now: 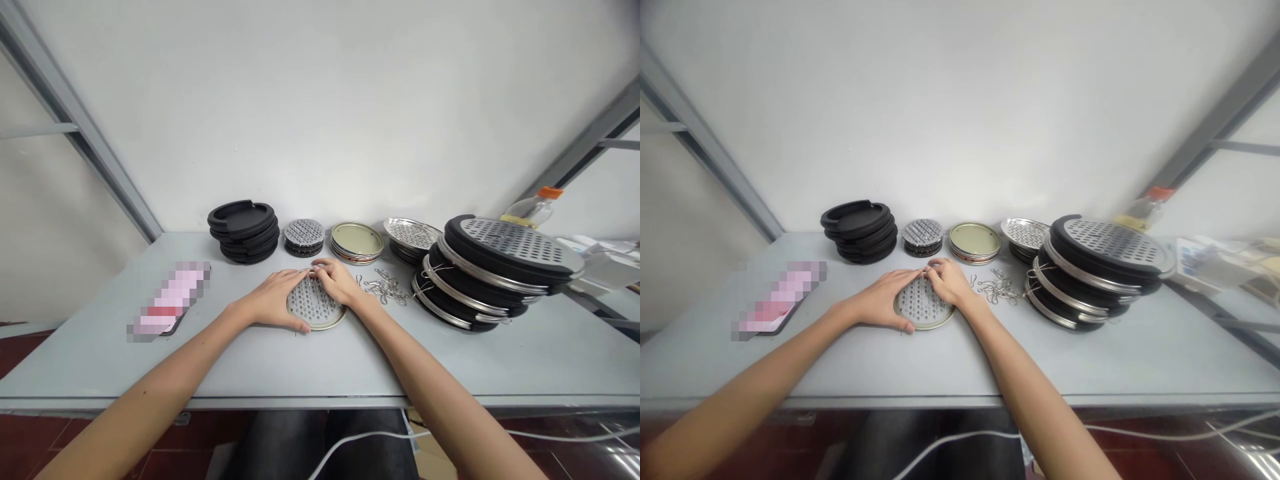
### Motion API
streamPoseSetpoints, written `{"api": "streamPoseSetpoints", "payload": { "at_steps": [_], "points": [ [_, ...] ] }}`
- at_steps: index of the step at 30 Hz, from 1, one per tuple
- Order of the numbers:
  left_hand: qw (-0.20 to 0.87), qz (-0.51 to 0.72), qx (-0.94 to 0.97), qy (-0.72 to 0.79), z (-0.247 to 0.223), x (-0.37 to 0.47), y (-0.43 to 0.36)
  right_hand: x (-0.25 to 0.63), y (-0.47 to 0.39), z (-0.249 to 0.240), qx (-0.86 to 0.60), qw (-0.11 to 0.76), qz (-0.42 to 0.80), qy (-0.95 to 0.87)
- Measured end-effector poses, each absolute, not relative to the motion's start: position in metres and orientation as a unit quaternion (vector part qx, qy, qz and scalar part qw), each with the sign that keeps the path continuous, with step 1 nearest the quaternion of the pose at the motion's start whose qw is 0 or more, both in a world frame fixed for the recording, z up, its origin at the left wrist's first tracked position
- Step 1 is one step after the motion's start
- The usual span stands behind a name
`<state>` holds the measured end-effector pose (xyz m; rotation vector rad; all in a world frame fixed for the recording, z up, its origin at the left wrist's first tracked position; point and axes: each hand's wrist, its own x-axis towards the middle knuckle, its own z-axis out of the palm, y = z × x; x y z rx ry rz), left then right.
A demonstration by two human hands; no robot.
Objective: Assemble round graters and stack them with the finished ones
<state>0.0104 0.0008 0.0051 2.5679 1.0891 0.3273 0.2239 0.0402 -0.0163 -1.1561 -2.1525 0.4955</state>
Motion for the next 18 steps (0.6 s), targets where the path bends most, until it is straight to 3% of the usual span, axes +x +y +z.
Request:
{"api": "streamPoseSetpoints", "payload": {
  "at_steps": [10, 18],
  "points": [
    [0.165, 0.126, 0.906, 0.368, 0.0031, 0.0089, 0.0014, 0.2247, 0.0363, -0.0176, -0.438, 0.316, 0.186, -0.821],
    [0.181, 0.117, 0.905, 0.365, 0.0074, 0.0055, 0.0013, 0.2274, 0.0357, -0.0153, -0.461, 0.374, 0.233, -0.770]
  ]
}}
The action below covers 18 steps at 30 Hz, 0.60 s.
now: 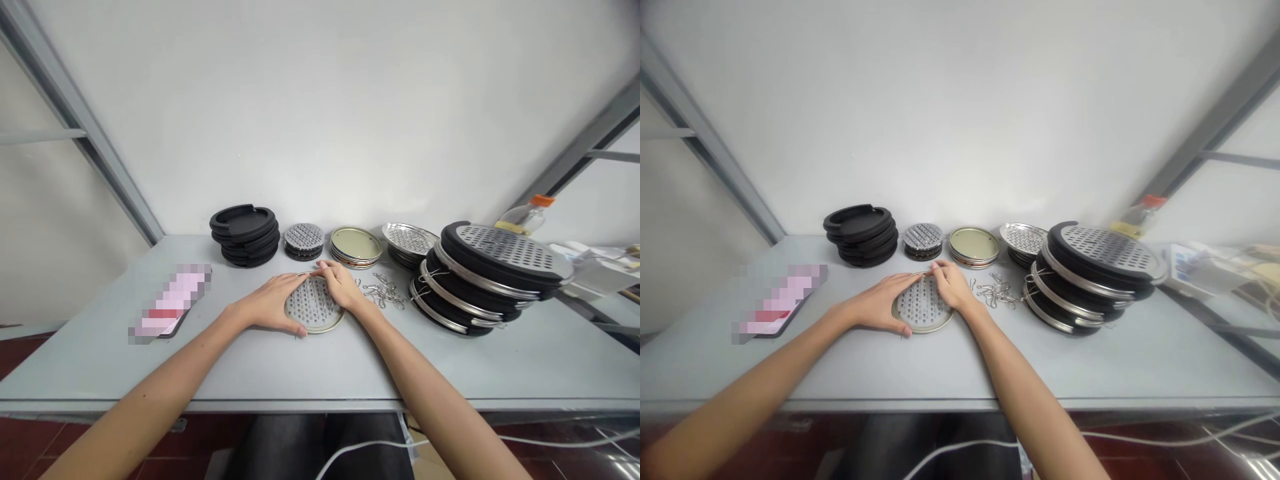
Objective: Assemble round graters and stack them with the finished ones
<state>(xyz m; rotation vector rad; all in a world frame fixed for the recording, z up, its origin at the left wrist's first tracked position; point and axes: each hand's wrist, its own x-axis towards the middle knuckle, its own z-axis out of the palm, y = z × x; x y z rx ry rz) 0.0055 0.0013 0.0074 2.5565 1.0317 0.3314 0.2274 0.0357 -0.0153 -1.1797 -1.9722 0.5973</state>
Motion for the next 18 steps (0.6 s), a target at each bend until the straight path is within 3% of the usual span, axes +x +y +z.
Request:
{"api": "streamPoseSetpoints", "payload": {
  "at_steps": [18],
  "points": [
    [0.190, 0.143, 0.901, 0.363, 0.0059, 0.0047, 0.0021, 0.2347, 0.0349, -0.0072, -0.427, 0.340, 0.181, -0.818]
  ]
}}
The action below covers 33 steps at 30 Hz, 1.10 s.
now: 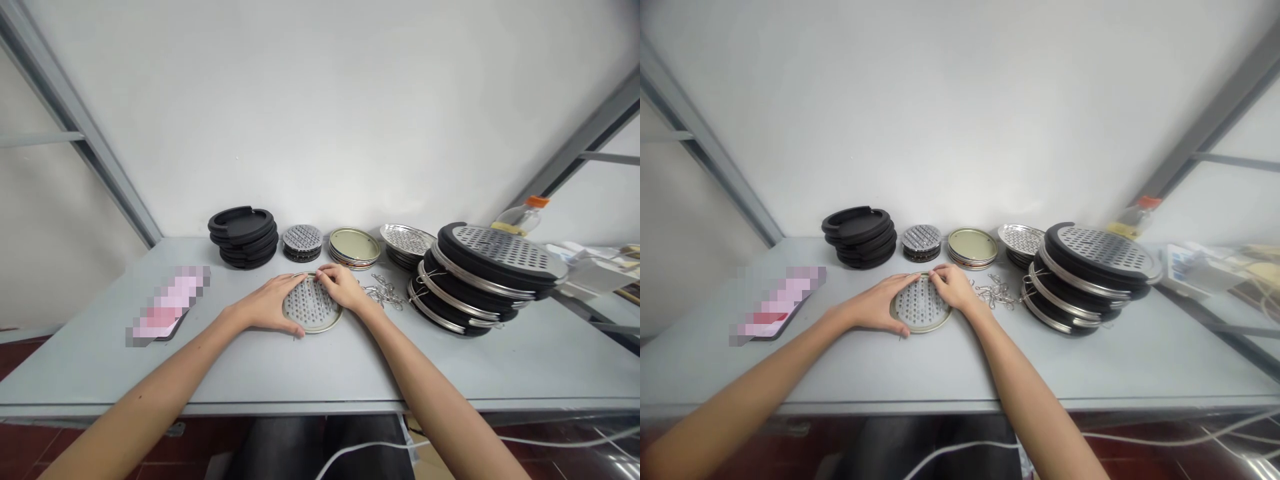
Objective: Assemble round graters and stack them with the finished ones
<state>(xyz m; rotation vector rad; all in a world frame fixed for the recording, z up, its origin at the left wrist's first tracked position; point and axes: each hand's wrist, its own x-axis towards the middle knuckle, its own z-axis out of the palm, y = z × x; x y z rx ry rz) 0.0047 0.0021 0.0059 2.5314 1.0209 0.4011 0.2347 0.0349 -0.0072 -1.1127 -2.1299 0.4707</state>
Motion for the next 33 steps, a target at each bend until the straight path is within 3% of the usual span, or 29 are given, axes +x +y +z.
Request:
{"api": "streamPoseSetpoints", "payload": {
  "at_steps": [11, 33],
  "points": [
    [0.183, 0.137, 0.911, 0.344, 0.0099, 0.0028, 0.0010, 0.2393, 0.0369, -0.0062, -0.415, 0.353, 0.201, -0.814],
    [0.171, 0.131, 0.922, 0.322, 0.0145, 0.0064, -0.0046, 0.2421, 0.0350, -0.0009, -0.417, 0.276, 0.184, -0.846]
  ]
}}
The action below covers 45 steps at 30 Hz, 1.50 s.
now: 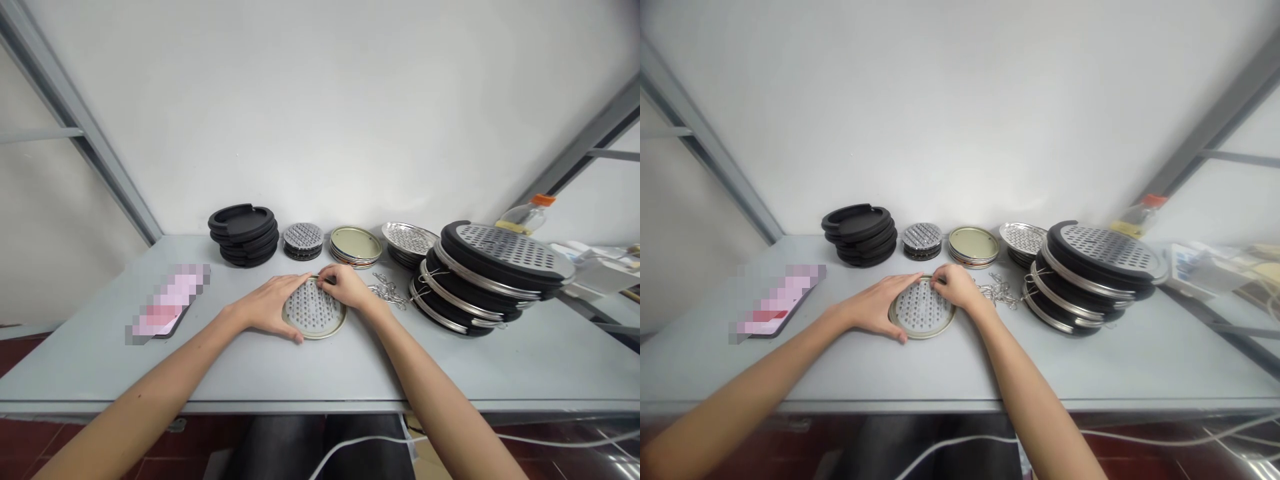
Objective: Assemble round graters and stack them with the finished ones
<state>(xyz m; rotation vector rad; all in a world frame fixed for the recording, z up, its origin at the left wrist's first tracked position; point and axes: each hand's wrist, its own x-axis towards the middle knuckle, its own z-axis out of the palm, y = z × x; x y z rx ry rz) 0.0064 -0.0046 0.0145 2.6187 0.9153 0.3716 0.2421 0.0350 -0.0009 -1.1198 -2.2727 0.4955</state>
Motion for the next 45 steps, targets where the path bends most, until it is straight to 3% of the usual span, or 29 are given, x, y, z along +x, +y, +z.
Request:
{"api": "streamPoseSetpoints", "payload": {
  "at_steps": [18, 45],
  "points": [
    [0.166, 0.124, 0.923, 0.325, 0.015, 0.008, -0.006, 0.241, 0.031, 0.003, -0.401, 0.239, 0.085, -0.880],
    [0.192, 0.120, 0.909, 0.351, 0.009, 0.006, -0.003, 0.236, 0.020, 0.013, -0.455, 0.190, 0.063, -0.868]
  ]
}}
